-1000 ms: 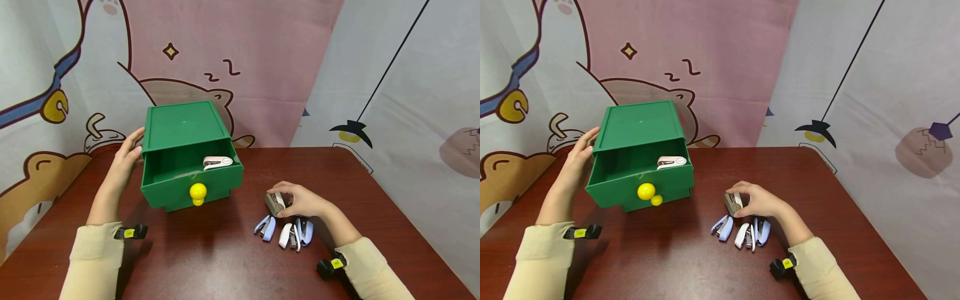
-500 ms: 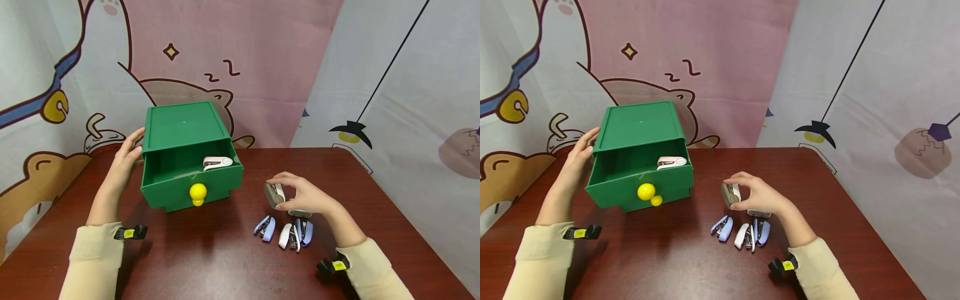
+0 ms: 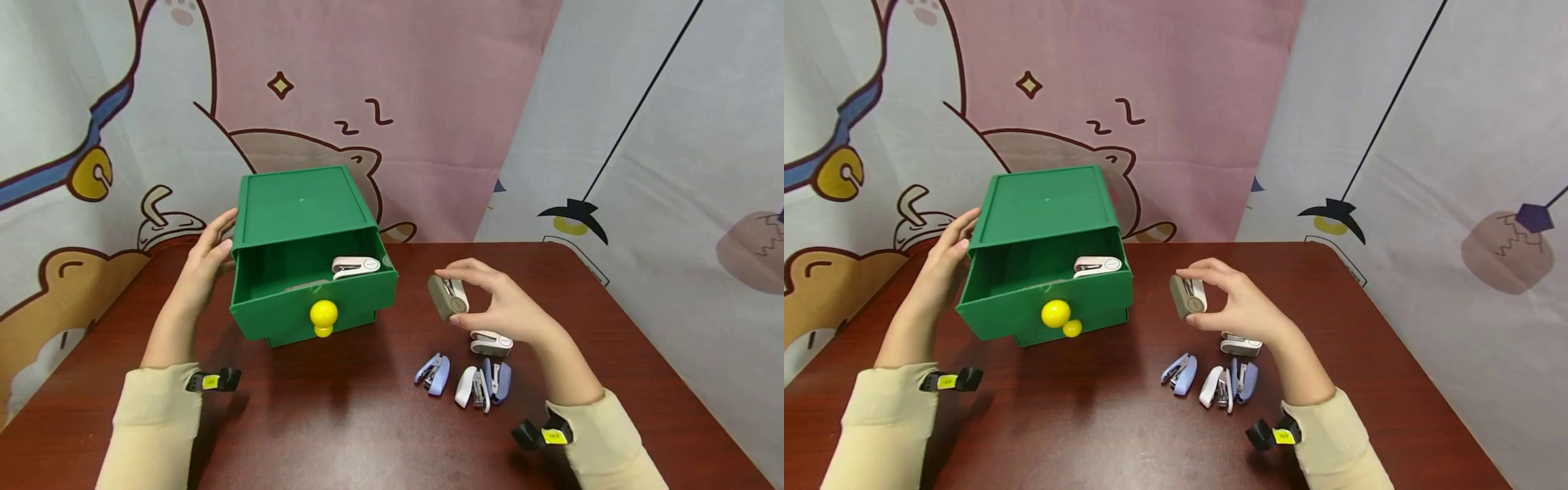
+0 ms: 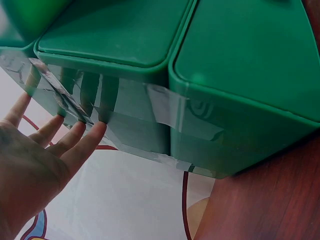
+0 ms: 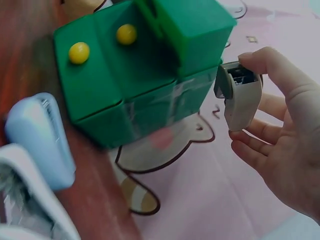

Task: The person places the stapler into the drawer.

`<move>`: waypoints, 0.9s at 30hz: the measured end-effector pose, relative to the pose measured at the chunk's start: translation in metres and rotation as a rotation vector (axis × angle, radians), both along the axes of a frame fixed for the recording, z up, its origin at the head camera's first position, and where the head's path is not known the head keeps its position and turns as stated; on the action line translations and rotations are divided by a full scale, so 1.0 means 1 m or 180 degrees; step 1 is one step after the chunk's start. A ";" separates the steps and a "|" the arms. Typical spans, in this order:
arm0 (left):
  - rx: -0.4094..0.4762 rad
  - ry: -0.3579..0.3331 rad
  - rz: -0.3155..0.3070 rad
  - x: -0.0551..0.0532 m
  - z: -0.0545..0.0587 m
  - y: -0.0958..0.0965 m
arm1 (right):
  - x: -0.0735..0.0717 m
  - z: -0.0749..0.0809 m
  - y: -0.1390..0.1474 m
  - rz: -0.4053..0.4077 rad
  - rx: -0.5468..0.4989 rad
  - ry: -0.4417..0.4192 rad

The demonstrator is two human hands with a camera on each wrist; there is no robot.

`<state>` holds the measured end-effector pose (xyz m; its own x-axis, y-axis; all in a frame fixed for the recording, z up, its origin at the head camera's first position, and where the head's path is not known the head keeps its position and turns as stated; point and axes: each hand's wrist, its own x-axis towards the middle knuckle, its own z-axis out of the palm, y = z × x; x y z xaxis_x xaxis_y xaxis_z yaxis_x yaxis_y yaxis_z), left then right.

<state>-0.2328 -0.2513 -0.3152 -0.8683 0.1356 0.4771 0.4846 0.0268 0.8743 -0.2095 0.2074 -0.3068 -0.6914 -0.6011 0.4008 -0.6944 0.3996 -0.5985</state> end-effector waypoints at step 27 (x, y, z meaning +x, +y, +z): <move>0.0068 0.0003 0.0017 -0.002 -0.001 0.001 | 0.000 0.065 -0.070 0.0396 -0.0570 0.0410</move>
<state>-0.2344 -0.2507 -0.3162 -0.8686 0.1207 0.4806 0.4853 0.0108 0.8743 -0.2097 0.1371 -0.2420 -0.5530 -0.5897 0.5886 -0.8066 0.2020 -0.5555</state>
